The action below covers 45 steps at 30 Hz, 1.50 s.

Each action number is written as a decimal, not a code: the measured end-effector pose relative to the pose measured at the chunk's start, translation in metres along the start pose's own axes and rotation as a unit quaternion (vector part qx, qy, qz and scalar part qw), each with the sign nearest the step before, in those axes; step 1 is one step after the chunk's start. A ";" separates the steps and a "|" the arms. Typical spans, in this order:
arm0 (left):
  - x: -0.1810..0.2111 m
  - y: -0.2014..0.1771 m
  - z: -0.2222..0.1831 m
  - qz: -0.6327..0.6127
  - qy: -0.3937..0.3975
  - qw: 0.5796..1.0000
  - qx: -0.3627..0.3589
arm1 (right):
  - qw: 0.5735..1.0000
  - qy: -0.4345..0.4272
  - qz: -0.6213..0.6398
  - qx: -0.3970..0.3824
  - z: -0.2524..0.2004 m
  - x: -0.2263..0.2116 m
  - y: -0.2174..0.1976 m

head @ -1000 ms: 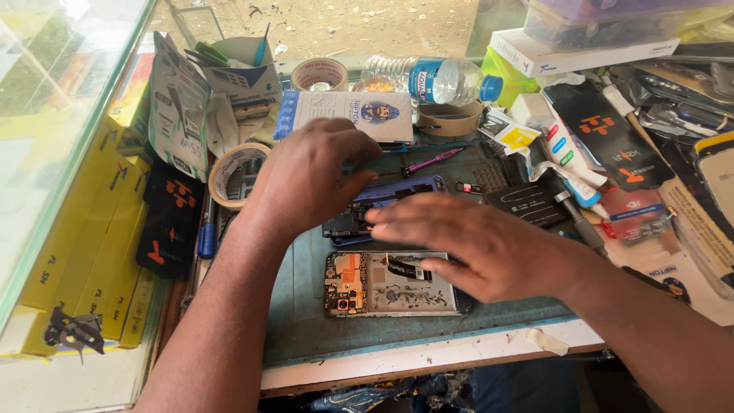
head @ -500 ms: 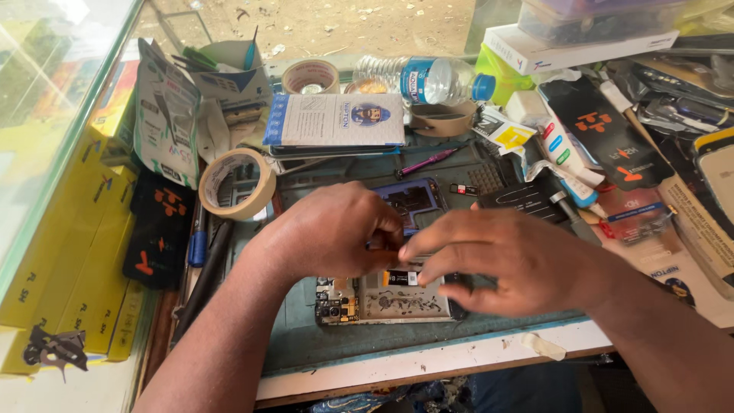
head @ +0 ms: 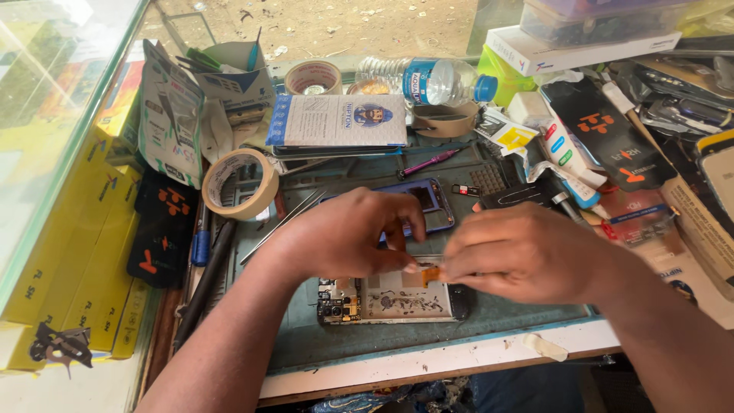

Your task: The person works on a disassembled smartphone at a cluttered workbench. They handle the phone chassis, battery, and internal components, using a syringe-like tool to apply adhesive and a plastic card to press parts. The person also retrieves a screen protector package from a drawer and places it on the work surface.

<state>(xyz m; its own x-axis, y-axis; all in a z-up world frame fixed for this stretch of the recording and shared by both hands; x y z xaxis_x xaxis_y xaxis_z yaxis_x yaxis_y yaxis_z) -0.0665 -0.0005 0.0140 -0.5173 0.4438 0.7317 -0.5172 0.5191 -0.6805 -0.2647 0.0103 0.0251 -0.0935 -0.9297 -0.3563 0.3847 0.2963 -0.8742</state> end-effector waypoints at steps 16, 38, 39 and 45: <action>0.009 0.023 0.013 0.180 -0.114 0.977 0.034 | 0.983 0.085 0.094 -0.132 -0.015 0.022 0.009; 0.042 0.037 0.084 0.349 -0.187 0.906 -0.149 | 0.974 0.193 0.090 -0.075 -0.028 0.033 -0.026; 0.042 0.038 0.083 0.351 -0.191 0.904 -0.154 | 0.965 0.249 0.057 -0.050 -0.033 0.039 -0.034; 0.036 0.032 0.065 0.313 -0.201 0.919 -0.131 | 0.892 0.437 -0.098 -0.057 -0.060 0.061 -0.059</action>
<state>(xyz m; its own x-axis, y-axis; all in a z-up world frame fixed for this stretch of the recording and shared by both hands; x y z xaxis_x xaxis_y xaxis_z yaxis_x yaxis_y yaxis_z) -0.1460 -0.0154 0.0156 -0.8950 0.4365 0.0916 0.1213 0.4359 -0.8918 -0.3483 -0.0507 0.0348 -0.8480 -0.4555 -0.2710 0.1909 0.2144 -0.9579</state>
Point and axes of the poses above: each hand's wrist, its own z-axis towards the middle knuckle, its own y-axis out of the palm, x = y × z, the point moved 4 cm from there along z, towards the middle knuckle, and after that the axes turned 3 degrees about -x, right-handed, at the moved point
